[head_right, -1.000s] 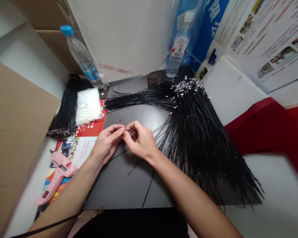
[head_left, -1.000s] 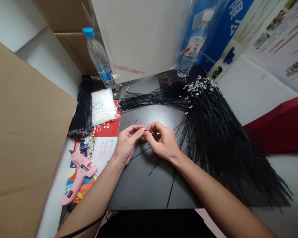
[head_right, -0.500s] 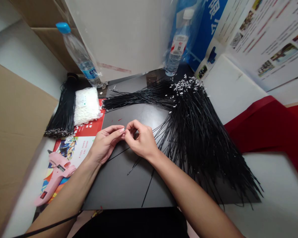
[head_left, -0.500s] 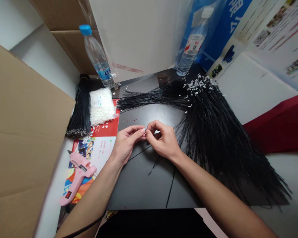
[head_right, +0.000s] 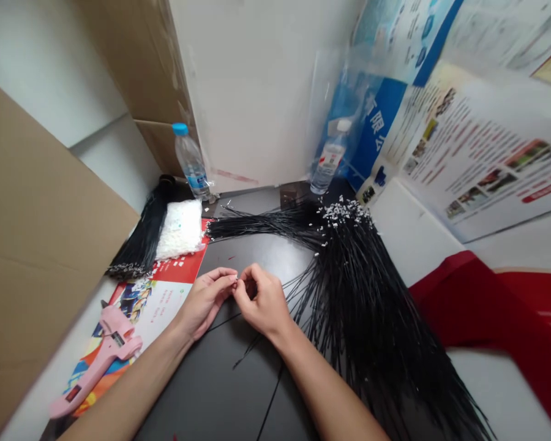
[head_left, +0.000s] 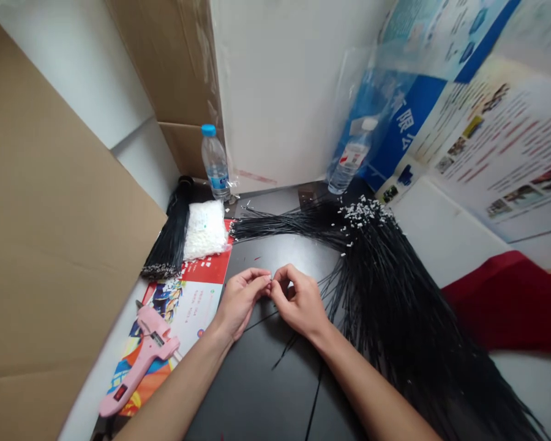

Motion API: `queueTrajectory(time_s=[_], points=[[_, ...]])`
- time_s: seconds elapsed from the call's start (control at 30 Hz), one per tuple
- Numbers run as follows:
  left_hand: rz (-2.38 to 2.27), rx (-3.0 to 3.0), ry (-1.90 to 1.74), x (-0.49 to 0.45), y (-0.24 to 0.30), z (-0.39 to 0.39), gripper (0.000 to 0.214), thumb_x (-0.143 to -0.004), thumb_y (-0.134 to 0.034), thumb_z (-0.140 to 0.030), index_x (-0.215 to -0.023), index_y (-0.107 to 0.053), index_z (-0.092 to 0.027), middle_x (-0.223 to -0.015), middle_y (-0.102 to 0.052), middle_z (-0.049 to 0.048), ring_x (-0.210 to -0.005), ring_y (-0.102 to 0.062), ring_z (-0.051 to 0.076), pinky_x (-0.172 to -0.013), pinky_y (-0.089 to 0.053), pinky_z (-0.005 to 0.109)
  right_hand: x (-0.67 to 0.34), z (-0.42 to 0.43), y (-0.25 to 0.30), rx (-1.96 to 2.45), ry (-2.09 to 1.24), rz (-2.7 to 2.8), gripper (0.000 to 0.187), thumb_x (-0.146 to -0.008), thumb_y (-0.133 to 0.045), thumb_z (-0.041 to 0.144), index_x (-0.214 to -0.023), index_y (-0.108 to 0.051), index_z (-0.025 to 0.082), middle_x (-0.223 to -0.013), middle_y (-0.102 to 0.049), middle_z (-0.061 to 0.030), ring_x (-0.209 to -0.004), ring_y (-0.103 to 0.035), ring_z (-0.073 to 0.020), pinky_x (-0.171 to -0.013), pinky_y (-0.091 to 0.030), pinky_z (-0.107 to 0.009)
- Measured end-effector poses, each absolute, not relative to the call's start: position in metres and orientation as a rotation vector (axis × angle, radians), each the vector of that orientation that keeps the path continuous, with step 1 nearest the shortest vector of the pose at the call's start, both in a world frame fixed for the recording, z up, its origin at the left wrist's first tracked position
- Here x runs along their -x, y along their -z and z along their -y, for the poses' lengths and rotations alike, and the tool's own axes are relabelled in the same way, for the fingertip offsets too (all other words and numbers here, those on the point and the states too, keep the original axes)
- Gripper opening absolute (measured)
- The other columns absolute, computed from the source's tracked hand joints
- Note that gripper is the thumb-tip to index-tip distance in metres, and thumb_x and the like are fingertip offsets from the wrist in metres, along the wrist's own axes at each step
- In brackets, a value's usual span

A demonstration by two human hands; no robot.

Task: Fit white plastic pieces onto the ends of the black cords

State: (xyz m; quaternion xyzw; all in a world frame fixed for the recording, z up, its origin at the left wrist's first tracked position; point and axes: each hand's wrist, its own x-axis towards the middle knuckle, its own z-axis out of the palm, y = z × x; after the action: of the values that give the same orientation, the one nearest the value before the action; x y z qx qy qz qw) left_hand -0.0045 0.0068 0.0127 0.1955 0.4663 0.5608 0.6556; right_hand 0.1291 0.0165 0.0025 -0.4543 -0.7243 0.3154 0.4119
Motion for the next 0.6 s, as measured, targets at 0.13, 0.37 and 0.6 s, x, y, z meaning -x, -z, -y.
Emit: queueTrajectory(time_s=[0.13,0.37,0.6], points=[[-1.060,-0.461,-1.273,0.008,-0.012,-0.007,0.032,-0.049,-0.090,-0.026,-0.071,-0.073,-0.010,-0.067,-0.070,0.0025,-0.062,-0.062,0.010,-0.063,-0.051,0.022,-0.130,-0.017,-0.005,1.180,-0.772,1.871,0.011,-0.087,-0.054,0.025,-0.078,-0.056,0.018,-0.063,-0.058,0.0032,-0.047,-0.044,-0.0063,-0.048,-0.033,-0.019],[-1.109,-0.495,-1.264,0.011,-0.010,-0.004,0.037,-0.049,-0.092,-0.026,-0.077,-0.072,-0.012,-0.067,-0.071,0.0018,-0.060,-0.063,0.010,-0.062,-0.053,0.020,-0.138,-0.014,-0.006,1.239,-0.720,1.890,0.016,-0.092,-0.052,0.026,-0.082,-0.061,0.017,-0.070,-0.064,0.0007,-0.056,-0.050,-0.0082,-0.057,-0.037,-0.020],[-1.103,-0.501,-1.285,0.009,-0.008,-0.002,0.038,-0.048,-0.093,-0.023,-0.077,-0.073,-0.012,-0.070,-0.072,0.0013,-0.061,-0.064,0.009,-0.065,-0.054,0.018,-0.138,-0.008,-0.006,1.239,-0.718,1.930,0.013,-0.092,-0.053,0.026,-0.085,-0.061,0.018,-0.074,-0.066,0.0000,-0.060,-0.053,-0.0095,-0.059,-0.038,-0.021]])
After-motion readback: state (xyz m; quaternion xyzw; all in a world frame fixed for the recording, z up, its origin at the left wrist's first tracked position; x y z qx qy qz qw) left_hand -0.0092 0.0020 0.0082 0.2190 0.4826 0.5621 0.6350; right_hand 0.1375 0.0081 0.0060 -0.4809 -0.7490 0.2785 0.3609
